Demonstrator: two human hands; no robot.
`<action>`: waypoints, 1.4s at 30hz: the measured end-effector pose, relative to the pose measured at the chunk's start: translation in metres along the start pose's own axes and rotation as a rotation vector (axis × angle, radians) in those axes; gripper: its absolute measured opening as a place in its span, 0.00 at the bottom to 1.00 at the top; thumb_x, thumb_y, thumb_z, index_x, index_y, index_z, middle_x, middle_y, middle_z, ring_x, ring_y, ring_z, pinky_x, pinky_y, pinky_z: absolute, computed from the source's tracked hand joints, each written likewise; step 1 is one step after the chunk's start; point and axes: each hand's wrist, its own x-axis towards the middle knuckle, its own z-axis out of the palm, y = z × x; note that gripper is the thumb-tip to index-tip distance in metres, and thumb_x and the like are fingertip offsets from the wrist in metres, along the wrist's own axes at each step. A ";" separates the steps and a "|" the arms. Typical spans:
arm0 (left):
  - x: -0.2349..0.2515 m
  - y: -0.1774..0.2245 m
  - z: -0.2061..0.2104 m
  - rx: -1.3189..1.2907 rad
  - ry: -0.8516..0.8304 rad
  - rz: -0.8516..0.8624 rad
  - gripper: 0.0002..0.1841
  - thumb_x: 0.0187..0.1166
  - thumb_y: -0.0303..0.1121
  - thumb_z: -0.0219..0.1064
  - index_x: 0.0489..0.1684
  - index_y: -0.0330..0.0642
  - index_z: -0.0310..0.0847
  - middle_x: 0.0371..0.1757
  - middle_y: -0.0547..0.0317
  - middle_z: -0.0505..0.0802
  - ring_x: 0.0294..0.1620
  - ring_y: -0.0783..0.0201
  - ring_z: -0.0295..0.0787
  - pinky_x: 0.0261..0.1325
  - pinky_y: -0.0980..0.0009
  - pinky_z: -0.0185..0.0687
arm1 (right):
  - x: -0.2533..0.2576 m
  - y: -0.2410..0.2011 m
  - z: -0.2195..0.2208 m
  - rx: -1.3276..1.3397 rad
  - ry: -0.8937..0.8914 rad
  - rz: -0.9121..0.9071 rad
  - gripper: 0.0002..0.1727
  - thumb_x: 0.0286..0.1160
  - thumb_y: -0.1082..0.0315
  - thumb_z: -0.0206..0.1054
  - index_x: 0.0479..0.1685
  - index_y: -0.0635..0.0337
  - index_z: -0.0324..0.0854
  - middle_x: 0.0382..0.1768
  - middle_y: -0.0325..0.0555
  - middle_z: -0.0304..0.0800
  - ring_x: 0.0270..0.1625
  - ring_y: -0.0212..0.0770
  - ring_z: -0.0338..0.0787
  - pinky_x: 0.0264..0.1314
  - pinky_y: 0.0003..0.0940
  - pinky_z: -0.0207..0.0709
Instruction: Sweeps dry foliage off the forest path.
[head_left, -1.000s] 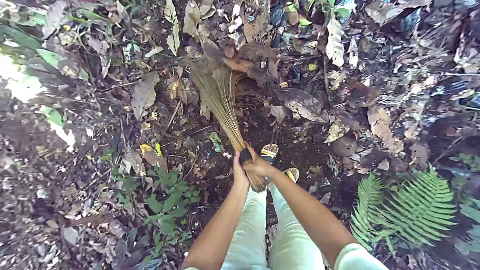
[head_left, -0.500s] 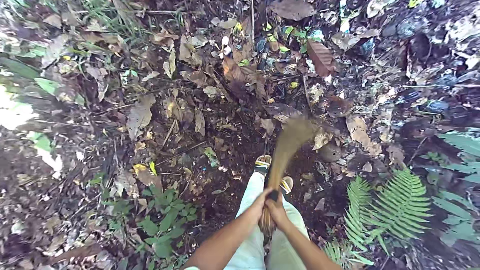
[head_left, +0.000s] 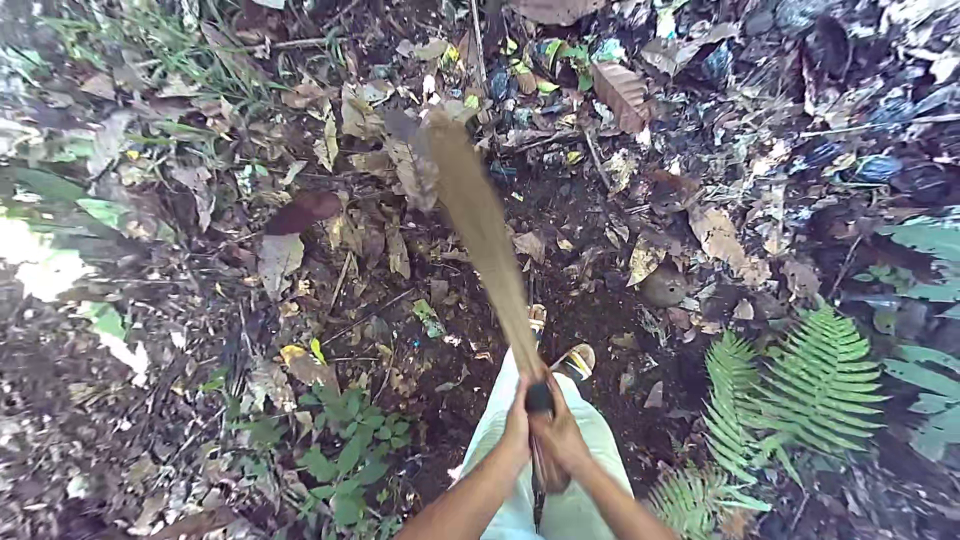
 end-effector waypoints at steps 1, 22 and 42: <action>-0.012 -0.011 -0.003 0.083 -0.063 -0.101 0.30 0.95 0.49 0.36 0.82 0.37 0.66 0.71 0.44 0.84 0.68 0.59 0.83 0.72 0.58 0.78 | -0.027 0.019 0.013 0.099 0.164 0.023 0.64 0.52 0.71 0.76 0.95 0.64 0.36 0.83 0.68 0.65 0.79 0.53 0.77 0.79 0.49 0.74; -0.047 -0.029 0.007 0.165 -0.191 -0.101 0.40 0.90 0.59 0.23 0.82 0.35 0.62 0.65 0.47 0.88 0.62 0.60 0.87 0.65 0.60 0.84 | -0.072 0.003 -0.023 0.128 -0.015 0.033 0.66 0.53 0.73 0.79 0.97 0.57 0.35 0.85 0.64 0.65 0.82 0.53 0.75 0.82 0.51 0.71; -0.118 -0.146 0.084 1.003 -0.340 -0.819 0.37 0.90 0.64 0.30 0.68 0.43 0.75 0.45 0.52 0.91 0.43 0.59 0.89 0.46 0.56 0.87 | -0.236 0.125 -0.026 1.044 0.582 0.343 0.56 0.65 0.66 0.71 0.94 0.57 0.35 0.55 0.55 0.86 0.44 0.41 0.93 0.48 0.42 0.90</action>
